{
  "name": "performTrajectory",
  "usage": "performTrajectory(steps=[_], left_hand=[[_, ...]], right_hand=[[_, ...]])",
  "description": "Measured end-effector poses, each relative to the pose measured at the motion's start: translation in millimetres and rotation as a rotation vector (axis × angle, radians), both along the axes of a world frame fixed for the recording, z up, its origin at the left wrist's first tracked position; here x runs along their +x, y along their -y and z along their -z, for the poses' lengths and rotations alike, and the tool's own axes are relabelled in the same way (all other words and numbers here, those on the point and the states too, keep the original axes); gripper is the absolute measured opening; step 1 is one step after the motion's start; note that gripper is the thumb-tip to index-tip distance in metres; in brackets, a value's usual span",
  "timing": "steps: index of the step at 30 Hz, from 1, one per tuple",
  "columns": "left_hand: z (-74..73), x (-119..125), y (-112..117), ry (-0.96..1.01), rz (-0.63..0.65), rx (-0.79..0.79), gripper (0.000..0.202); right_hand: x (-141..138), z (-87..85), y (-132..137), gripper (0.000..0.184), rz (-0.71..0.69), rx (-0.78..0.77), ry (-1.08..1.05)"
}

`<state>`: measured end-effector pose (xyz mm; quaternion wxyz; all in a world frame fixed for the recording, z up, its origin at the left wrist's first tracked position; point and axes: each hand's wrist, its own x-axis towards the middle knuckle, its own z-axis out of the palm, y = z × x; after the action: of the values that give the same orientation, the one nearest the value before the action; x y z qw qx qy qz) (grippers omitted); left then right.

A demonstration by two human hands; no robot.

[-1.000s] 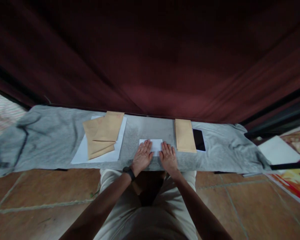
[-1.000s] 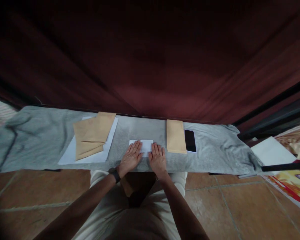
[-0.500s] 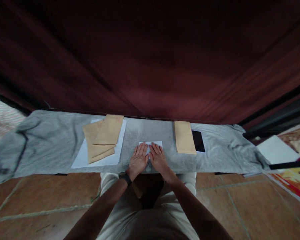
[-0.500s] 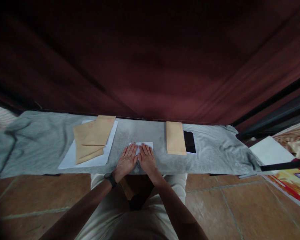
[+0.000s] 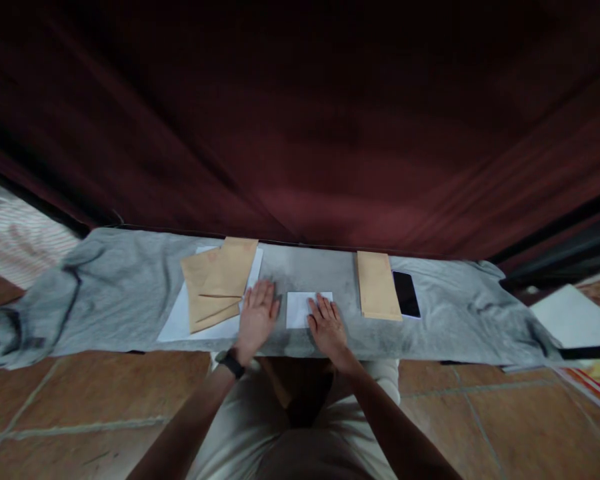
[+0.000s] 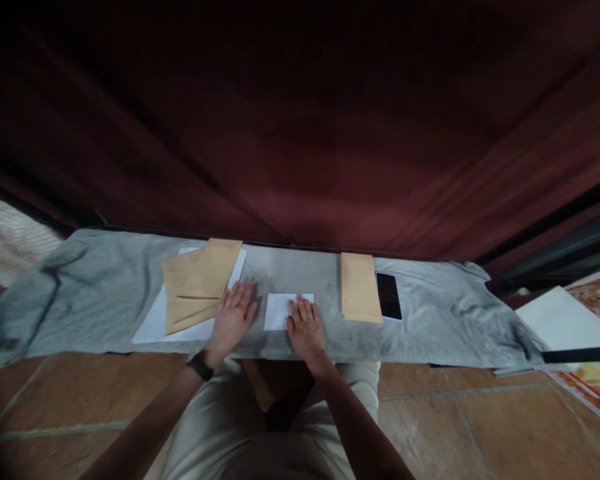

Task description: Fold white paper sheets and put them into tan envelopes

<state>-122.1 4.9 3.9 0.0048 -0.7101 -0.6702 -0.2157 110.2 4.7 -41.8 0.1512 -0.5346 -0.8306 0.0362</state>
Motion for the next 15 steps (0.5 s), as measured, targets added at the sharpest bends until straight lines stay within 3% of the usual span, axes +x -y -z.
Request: performTrajectory(steps=[4,7,10,15], left_hand=[[-23.7,-75.1,-31.3,0.102,-0.350,0.044,0.063],[-26.0,-117.2,-43.3,0.147,-0.530,-0.077,0.066],[-20.3,-132.0,-45.4,0.163,-0.568,-0.177,0.063],[-22.6,-127.2,-46.0,0.296,-0.603,-0.152,0.054]], right_hand=[[-0.7,-1.8,1.2,0.049,0.017,0.002,-0.003],[-1.4,-1.8,1.7,0.049,0.027,0.000,-0.014],[-2.1,-0.7,1.6,0.049,0.036,0.000,-0.021],[-2.0,0.1,1.2,0.049,0.030,0.001,-0.020]])
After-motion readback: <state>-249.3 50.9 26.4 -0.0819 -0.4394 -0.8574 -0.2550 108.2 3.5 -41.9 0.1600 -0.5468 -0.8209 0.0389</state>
